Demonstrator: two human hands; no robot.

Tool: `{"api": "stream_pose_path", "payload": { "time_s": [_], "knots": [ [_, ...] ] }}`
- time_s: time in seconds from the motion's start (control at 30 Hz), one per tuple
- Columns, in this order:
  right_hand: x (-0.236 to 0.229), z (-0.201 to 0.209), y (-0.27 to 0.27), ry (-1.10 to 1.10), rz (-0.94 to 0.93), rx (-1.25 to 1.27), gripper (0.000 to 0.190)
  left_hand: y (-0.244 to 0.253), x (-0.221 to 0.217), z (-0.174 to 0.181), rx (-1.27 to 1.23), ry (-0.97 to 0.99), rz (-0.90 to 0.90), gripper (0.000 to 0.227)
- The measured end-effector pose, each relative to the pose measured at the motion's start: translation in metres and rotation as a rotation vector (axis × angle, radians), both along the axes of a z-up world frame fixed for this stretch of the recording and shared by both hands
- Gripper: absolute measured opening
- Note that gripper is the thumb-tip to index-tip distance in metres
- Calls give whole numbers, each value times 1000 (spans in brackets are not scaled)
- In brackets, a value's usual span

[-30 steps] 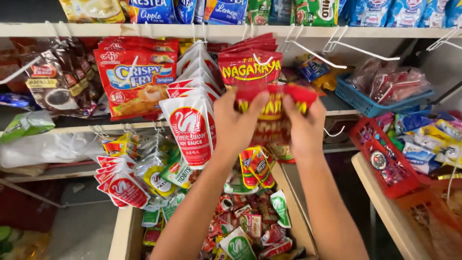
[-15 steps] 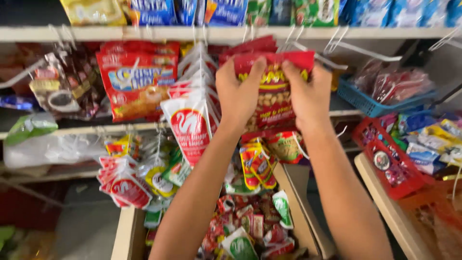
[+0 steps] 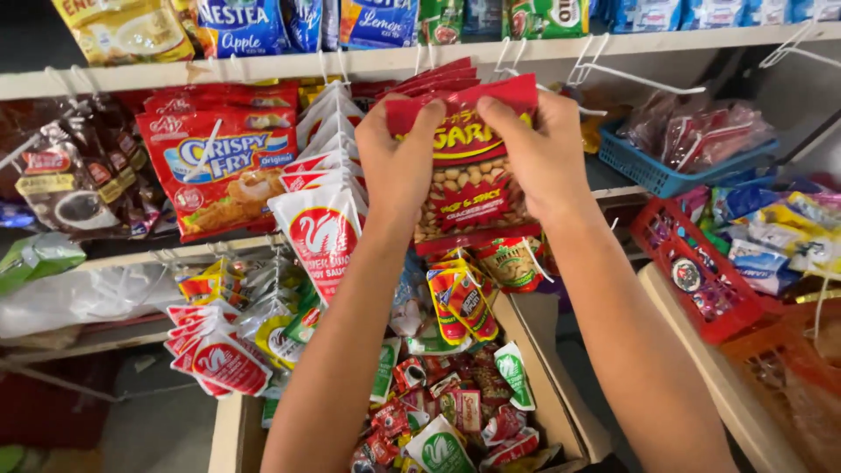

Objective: The person stocks and hangs various food and condiment packets from a cardboard box onto display hooks.

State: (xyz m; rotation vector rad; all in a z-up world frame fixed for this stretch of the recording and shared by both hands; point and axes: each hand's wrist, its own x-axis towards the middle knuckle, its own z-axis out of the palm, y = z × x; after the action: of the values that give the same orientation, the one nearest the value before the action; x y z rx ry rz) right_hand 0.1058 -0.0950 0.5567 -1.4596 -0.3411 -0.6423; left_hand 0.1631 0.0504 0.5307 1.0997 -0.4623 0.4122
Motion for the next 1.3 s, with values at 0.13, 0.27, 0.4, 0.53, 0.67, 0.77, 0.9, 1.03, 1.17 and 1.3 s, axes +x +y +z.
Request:
{"api": "stream_pose_path", "payload": {
  "time_s": [0.13,0.27,0.4,0.53,0.67,0.77,0.9,1.03,1.17,1.3],
  "knots": [
    [7,-4,-5,-17,-52,-82,14,2,5,-2,31,-23,3,12],
    [21,-24,-7,64,-143,-132,15,11,1,-6,279,-117,233,16],
    [34,-32,3,-92,-468,-465,20,15,14,-17,462,-230,514,23],
    [55,-41,2,-110,-697,-536,23,13,31,-23,481,-199,504,24],
    [60,-58,-4,-153,-615,-385,27,11,-8,-10,484,-274,620,36],
    [38,-75,-10,-166,-593,-298,36,7,-36,-27,501,-445,721,44],
    [-21,-119,0,-115,-483,-233,30,-3,-66,-90,573,-569,618,35],
    [-92,-207,-4,-310,-651,-587,27,-4,-112,-192,477,-581,307,22],
    [-136,-351,-15,-37,-568,-618,23,-10,-153,-354,435,120,-30,11],
    [-165,-487,-19,595,-398,-585,16,-29,-192,-497,635,575,-268,23]
  ]
}}
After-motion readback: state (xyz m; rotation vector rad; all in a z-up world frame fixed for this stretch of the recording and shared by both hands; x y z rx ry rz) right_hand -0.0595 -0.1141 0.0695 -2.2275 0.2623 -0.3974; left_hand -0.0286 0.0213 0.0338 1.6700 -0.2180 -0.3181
